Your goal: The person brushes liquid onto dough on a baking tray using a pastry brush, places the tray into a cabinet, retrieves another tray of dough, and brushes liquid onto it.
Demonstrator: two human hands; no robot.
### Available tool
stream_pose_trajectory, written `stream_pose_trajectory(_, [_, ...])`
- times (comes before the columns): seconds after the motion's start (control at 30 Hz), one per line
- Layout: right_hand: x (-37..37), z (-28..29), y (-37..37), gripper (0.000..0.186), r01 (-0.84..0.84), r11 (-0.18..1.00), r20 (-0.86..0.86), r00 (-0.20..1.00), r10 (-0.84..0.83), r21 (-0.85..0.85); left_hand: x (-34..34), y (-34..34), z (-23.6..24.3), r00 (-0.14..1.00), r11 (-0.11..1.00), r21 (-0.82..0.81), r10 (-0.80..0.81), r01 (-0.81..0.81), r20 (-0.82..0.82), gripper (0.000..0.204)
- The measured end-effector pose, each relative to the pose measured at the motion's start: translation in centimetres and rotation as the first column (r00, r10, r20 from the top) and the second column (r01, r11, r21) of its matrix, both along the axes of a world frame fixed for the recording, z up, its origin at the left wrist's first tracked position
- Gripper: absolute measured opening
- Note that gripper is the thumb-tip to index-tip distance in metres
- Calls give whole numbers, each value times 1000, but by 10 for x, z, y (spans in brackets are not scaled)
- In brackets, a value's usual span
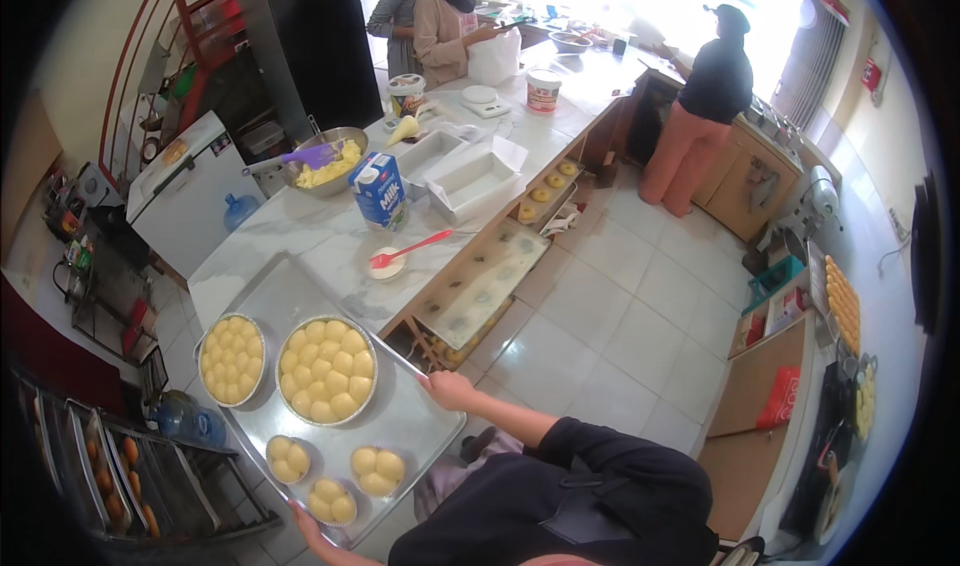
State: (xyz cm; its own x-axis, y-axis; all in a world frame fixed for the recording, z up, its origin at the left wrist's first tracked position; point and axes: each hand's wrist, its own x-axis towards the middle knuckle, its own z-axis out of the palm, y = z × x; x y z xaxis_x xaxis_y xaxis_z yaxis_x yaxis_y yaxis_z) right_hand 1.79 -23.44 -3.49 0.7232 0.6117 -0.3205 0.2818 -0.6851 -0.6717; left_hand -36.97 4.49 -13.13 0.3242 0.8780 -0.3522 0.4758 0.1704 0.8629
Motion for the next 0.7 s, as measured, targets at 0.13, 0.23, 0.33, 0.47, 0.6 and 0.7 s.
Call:
stream_pose_trajectory(0.13, [0,1,1,53,-5,1000,3,1000,5,-13,0,2,1,1000,999,-50,18,-18,-5,73])
stream_pose_trajectory(0.23, [-1,-1,0,53,-2,1000,18,1000,2,-5,3,2,3,1000,999,-44,15,-16,-22,73])
stream_pose_trajectory(0.33, [-2,-1,1,53,-1,1000,38,999,1,-3,3,1,3,999,999,-34,13,-14,-33,72])
stream_pose_trajectory(0.47, [-2,-1,1,54,6,1000,40,999,-7,8,4,-1,6,999,1000,-11,4,-5,-49,72])
stream_pose_trajectory(0.6, [-1,-1,2,54,6,1000,17,1000,-5,-17,8,-2,10,998,1000,27,-4,6,-62,72])
stream_pose_trajectory(0.7, [-2,-1,2,55,13,1000,24,1000,-13,-11,8,-4,12,998,999,41,-7,10,-65,71])
